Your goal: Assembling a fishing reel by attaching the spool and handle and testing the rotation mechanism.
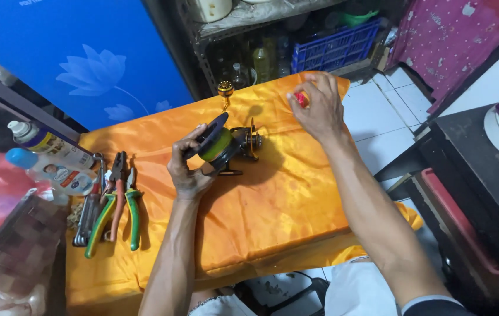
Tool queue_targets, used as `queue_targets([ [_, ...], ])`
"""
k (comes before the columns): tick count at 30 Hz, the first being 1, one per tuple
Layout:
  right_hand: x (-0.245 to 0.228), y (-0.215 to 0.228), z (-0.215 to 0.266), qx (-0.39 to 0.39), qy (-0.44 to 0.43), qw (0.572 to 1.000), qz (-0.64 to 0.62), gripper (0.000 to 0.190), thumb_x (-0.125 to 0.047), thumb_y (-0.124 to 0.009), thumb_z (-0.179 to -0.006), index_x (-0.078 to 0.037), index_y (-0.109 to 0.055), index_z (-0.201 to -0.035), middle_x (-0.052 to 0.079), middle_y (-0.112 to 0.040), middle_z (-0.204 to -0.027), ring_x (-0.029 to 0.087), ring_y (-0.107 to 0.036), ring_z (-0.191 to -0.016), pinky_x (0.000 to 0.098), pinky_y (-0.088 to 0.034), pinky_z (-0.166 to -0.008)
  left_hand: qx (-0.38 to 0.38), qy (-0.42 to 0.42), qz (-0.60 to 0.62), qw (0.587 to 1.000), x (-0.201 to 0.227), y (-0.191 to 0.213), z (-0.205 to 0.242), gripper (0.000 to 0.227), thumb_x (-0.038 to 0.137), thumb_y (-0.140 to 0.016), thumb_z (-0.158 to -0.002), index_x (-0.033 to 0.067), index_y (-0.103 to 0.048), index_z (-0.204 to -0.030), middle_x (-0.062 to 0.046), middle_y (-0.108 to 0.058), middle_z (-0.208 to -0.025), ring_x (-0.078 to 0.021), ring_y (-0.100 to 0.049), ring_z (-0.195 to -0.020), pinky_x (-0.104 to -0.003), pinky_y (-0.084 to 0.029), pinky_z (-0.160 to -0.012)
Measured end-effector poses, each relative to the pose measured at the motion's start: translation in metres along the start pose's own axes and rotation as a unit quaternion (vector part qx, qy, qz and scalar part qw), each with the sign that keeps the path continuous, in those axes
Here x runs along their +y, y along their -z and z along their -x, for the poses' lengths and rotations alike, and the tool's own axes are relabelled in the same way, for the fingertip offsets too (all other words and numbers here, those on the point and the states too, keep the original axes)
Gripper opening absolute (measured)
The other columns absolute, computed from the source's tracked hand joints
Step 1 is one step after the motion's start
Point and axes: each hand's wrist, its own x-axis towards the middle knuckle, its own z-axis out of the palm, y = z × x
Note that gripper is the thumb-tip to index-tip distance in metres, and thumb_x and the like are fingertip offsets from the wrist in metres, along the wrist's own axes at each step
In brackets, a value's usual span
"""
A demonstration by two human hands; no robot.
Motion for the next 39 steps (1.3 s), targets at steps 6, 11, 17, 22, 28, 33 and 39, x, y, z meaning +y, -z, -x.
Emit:
queue_targets([
  [6, 0.020, -0.010, 0.015, -0.183, -0.180, 0.966, 0.017, 0.021, -0.027, -0.076, -0.086, -0.017, -0.075, -0.104, 0.006, -0.059, -0.120, 0.030, -0.050, -0.131, 0.0485, -0.051, -0.100, 0.013, 0.014, -0.007, 1.000, 0.004, -0.001, -0.002, 0.046, 0.015, -0.094, -0.075, 0.0075, -0.052, -0.092, -0.016, -0.076, -0.116, -0.0365, -0.071, -0.113, -0.040, -0.055, -0.097],
  [11, 0.012, 0.003, 0.006, -0.175, -0.167, 0.970, 0.015, 0.014, -0.024, -0.075, -0.085, -0.021, -0.074, -0.099, 0.007, -0.056, -0.107, 0.031, -0.052, -0.120, 0.0476, -0.048, -0.099, 0.018, 0.024, -0.008, 1.000, 0.004, 0.000, -0.002, 0.044, 0.009, -0.093, -0.075, 0.0089, -0.052, -0.092, -0.014, -0.076, -0.117, -0.0360, -0.069, -0.114, -0.040, -0.054, -0.097],
  [17, -0.013, 0.028, -0.011, -0.320, -0.189, 0.926, 0.064, 0.011, -0.032, -0.069, -0.089, -0.033, -0.079, -0.094, 0.008, -0.067, -0.094, 0.032, -0.063, -0.106, 0.0483, -0.054, -0.094, 0.023, 0.028, -0.011, 0.999, 0.005, 0.003, -0.003, 0.046, 0.009, -0.095, -0.073, 0.0099, -0.053, -0.092, -0.012, -0.076, -0.118, -0.0344, -0.069, -0.116, -0.039, -0.055, -0.098],
  [22, -0.008, 0.021, -0.008, -0.391, -0.215, 0.891, 0.076, 0.019, -0.036, -0.065, -0.091, -0.038, -0.080, -0.103, 0.006, -0.074, -0.103, 0.031, -0.067, -0.112, 0.0489, -0.055, -0.097, 0.011, 0.027, -0.008, 1.000, 0.003, 0.003, -0.002, 0.047, 0.010, -0.096, -0.073, 0.0098, -0.053, -0.092, -0.013, -0.075, -0.119, -0.0348, -0.068, -0.117, -0.041, -0.054, -0.099],
  [28, -0.010, 0.024, -0.008, -0.386, -0.229, 0.891, 0.076, 0.021, -0.033, -0.065, -0.091, -0.033, -0.080, -0.105, 0.008, -0.073, -0.102, 0.032, -0.068, -0.112, 0.0475, -0.054, -0.098, 0.010, 0.013, -0.018, 1.000, 0.005, 0.002, -0.003, 0.046, 0.014, -0.096, -0.072, 0.0092, -0.054, -0.091, -0.013, -0.076, -0.117, -0.0336, -0.071, -0.113, -0.039, -0.056, -0.098],
  [33, 0.010, 0.006, 0.001, -0.360, -0.218, 0.906, 0.050, 0.020, -0.035, -0.071, -0.090, -0.027, -0.079, -0.107, 0.012, -0.075, -0.102, 0.037, -0.068, -0.110, 0.0522, -0.055, -0.093, 0.014, 0.000, -0.001, 1.000, 0.001, 0.003, -0.003, 0.049, 0.016, -0.097, -0.069, 0.0076, -0.057, -0.095, -0.015, -0.076, -0.116, -0.0365, -0.072, -0.111, -0.043, -0.056, -0.096],
  [39, 0.012, -0.002, 0.012, -0.348, -0.180, 0.915, 0.097, 0.020, -0.035, -0.069, -0.089, -0.025, -0.079, -0.103, 0.013, -0.078, -0.097, 0.041, -0.072, -0.105, 0.0529, -0.056, -0.092, 0.034, -0.001, 0.031, 0.999, -0.006, 0.003, 0.001, 0.045, 0.024, -0.095, -0.069, 0.0094, -0.061, -0.094, -0.011, -0.077, -0.115, -0.0330, -0.074, -0.108, -0.038, -0.056, -0.095],
])
